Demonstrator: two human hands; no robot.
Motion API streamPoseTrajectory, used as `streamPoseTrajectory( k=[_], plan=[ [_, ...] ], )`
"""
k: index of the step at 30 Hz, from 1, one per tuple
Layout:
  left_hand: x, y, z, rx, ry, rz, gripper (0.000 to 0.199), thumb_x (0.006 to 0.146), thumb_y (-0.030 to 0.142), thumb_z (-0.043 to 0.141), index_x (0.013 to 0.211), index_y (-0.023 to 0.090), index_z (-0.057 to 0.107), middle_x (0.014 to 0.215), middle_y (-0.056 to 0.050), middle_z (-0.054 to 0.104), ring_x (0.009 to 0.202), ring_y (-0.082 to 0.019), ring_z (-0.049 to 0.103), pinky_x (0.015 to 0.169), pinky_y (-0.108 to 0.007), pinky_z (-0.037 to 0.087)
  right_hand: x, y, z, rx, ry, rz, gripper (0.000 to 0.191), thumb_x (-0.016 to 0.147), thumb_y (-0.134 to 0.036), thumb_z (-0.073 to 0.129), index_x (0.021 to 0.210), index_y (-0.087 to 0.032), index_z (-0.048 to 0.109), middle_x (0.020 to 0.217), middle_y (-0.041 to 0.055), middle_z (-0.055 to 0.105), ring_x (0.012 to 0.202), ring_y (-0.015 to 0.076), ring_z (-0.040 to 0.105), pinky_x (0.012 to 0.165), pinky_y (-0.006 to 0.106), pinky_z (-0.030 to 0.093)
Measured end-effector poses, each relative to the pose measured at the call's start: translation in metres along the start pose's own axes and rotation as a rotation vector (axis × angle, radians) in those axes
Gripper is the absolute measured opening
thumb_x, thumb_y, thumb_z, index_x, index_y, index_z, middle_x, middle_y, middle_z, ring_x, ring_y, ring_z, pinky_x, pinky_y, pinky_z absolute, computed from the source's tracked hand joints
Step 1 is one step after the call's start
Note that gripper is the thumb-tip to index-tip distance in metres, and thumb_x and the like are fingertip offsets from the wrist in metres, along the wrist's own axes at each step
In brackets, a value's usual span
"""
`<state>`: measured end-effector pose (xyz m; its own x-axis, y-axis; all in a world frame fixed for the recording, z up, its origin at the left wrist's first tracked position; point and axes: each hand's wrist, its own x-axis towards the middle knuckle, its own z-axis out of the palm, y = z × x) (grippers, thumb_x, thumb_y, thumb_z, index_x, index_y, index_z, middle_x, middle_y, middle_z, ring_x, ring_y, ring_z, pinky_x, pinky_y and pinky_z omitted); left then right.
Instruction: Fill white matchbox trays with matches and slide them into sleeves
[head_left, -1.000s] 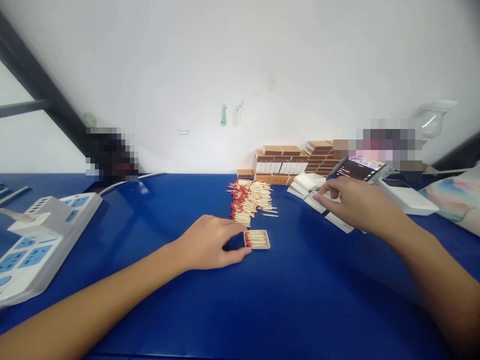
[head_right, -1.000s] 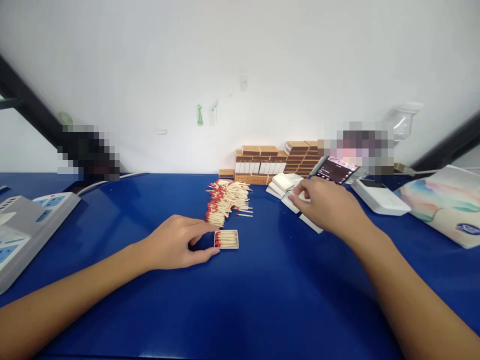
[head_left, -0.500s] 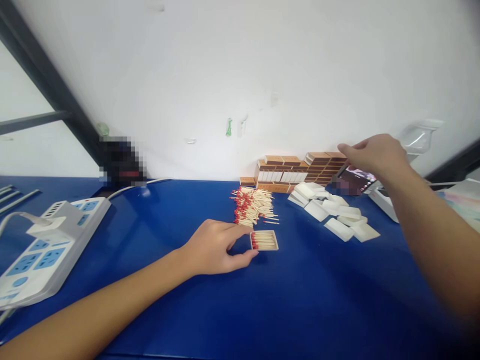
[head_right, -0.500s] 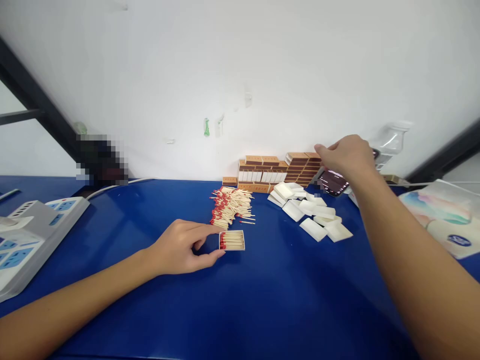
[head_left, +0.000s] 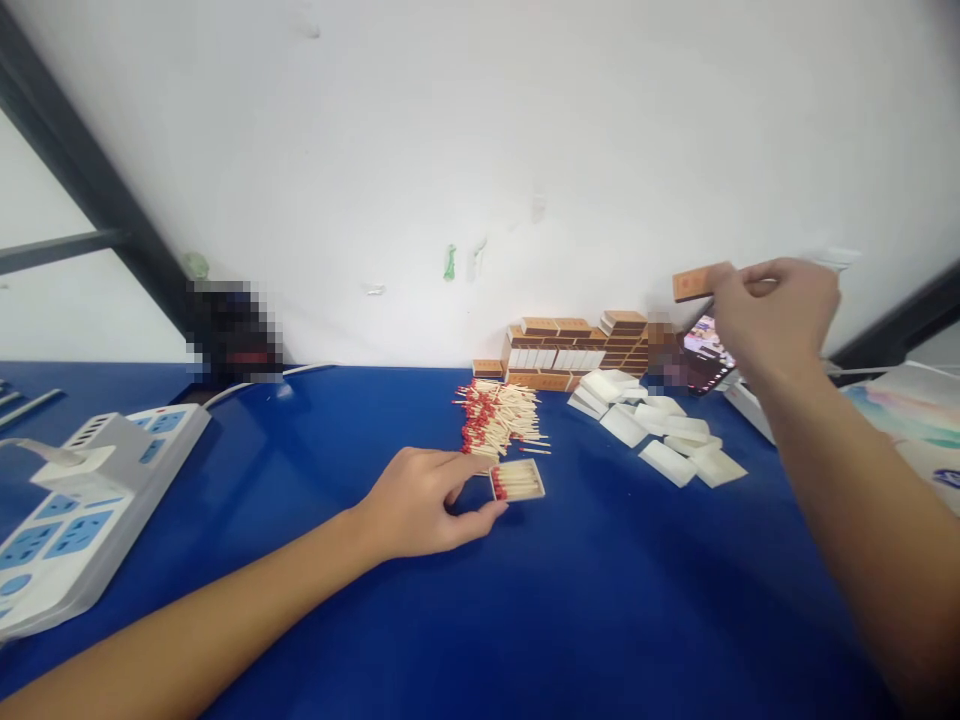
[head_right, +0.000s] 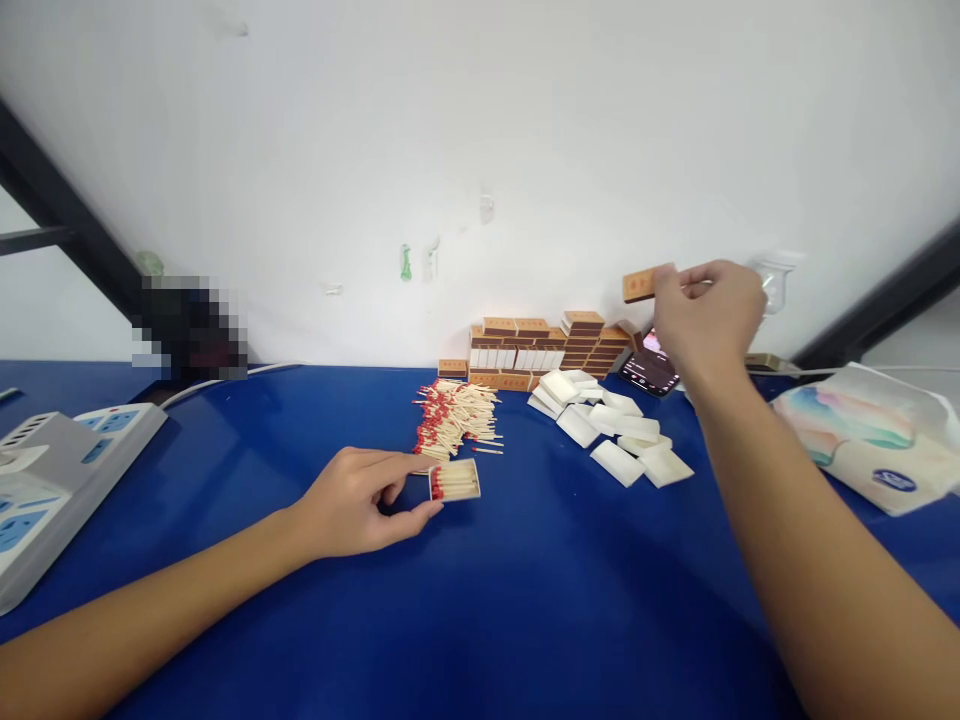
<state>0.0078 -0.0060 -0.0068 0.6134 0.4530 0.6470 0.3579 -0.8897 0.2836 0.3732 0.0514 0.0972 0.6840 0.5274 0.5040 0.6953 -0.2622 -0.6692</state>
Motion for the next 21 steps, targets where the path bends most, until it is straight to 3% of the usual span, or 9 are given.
streamPoseTrajectory(
  k=[2, 3, 5, 7, 8, 13, 17, 21],
  plan=[
    [0.002, 0.0, -0.001, 0.047, 0.143, -0.026, 0.03, 0.09, 0.034, 0.072, 0.114, 0.016, 0.071, 0.061, 0.007, 0.055, 0.051, -0.008, 0.052, 0.052, -0.022, 0.044, -0.043, -0.004, -0.004, 0.247, 0.038, -0.16, 0.023, 0.095, -0.038, 0.059, 0.081, -0.02, 0.057, 0.075, 0.003, 0.059, 0.065, 0.0149, 0.052, 0.062, 0.03, 0.04],
    [0.003, -0.001, -0.001, 0.069, 0.199, -0.043, 0.031, 0.089, 0.033, 0.073, 0.115, 0.016, 0.07, 0.063, 0.006, 0.056, 0.053, -0.008, 0.053, 0.053, -0.021, 0.044, -0.069, -0.005, -0.003, 0.406, -0.093, -0.233, 0.026, 0.094, -0.04, 0.061, 0.078, -0.021, 0.056, 0.071, 0.0008, 0.056, 0.063, 0.0143, 0.05, 0.06, 0.029, 0.04],
    [0.005, -0.002, -0.003, 0.09, 0.256, -0.061, 0.031, 0.089, 0.031, 0.075, 0.116, 0.017, 0.07, 0.067, 0.005, 0.06, 0.055, -0.008, 0.054, 0.053, -0.021, 0.045, -0.12, -0.007, 0.0, 0.466, -0.328, -0.284, 0.038, 0.094, -0.052, 0.061, 0.073, -0.021, 0.057, 0.06, -0.0022, 0.053, 0.053, 0.0126, 0.048, 0.052, 0.027, 0.04],
    [0.007, -0.003, -0.004, 0.088, 0.253, -0.062, 0.029, 0.088, 0.029, 0.076, 0.115, 0.017, 0.071, 0.072, 0.004, 0.065, 0.054, -0.007, 0.053, 0.052, -0.021, 0.046, -0.158, -0.006, 0.005, 0.566, -0.628, -0.243, 0.04, 0.098, -0.056, 0.058, 0.078, -0.021, 0.059, 0.057, -0.0028, 0.055, 0.047, 0.0113, 0.05, 0.046, 0.024, 0.04],
    [0.008, -0.003, -0.005, 0.086, 0.244, -0.058, 0.029, 0.088, 0.029, 0.076, 0.115, 0.017, 0.07, 0.075, 0.003, 0.068, 0.054, -0.007, 0.053, 0.052, -0.021, 0.047, -0.17, -0.006, 0.007, 0.634, -0.699, -0.198, 0.041, 0.097, -0.058, 0.058, 0.08, -0.021, 0.058, 0.059, -0.0027, 0.057, 0.046, 0.0106, 0.051, 0.044, 0.023, 0.04],
    [0.008, -0.003, -0.004, 0.102, 0.229, -0.029, 0.032, 0.089, 0.028, 0.076, 0.118, 0.016, 0.07, 0.084, 0.0, 0.076, 0.056, -0.008, 0.058, 0.052, -0.021, 0.051, -0.175, -0.002, 0.01, 0.756, -0.862, -0.025, 0.043, 0.096, -0.062, 0.06, 0.085, -0.021, 0.059, 0.066, -0.0017, 0.06, 0.048, 0.0106, 0.055, 0.036, 0.019, 0.039],
    [0.008, -0.003, -0.004, 0.088, 0.259, -0.034, 0.034, 0.087, 0.028, 0.079, 0.118, 0.015, 0.072, 0.08, 0.0, 0.075, 0.06, -0.009, 0.065, 0.056, -0.02, 0.055, -0.17, -0.002, 0.005, 0.771, -0.939, -0.043, 0.04, 0.097, -0.061, 0.058, 0.094, -0.021, 0.059, 0.072, -0.0004, 0.065, 0.049, 0.011, 0.058, 0.036, 0.019, 0.042],
    [0.008, -0.003, -0.004, 0.065, 0.272, -0.067, 0.033, 0.088, 0.025, 0.078, 0.118, 0.014, 0.072, 0.09, -0.003, 0.079, 0.065, -0.009, 0.068, 0.058, -0.019, 0.057, -0.176, -0.002, 0.003, 0.801, -0.959, -0.045, 0.035, 0.099, -0.059, 0.057, 0.106, -0.025, 0.053, 0.073, -0.0033, 0.066, 0.048, 0.0113, 0.06, 0.036, 0.019, 0.043]
  ],
)
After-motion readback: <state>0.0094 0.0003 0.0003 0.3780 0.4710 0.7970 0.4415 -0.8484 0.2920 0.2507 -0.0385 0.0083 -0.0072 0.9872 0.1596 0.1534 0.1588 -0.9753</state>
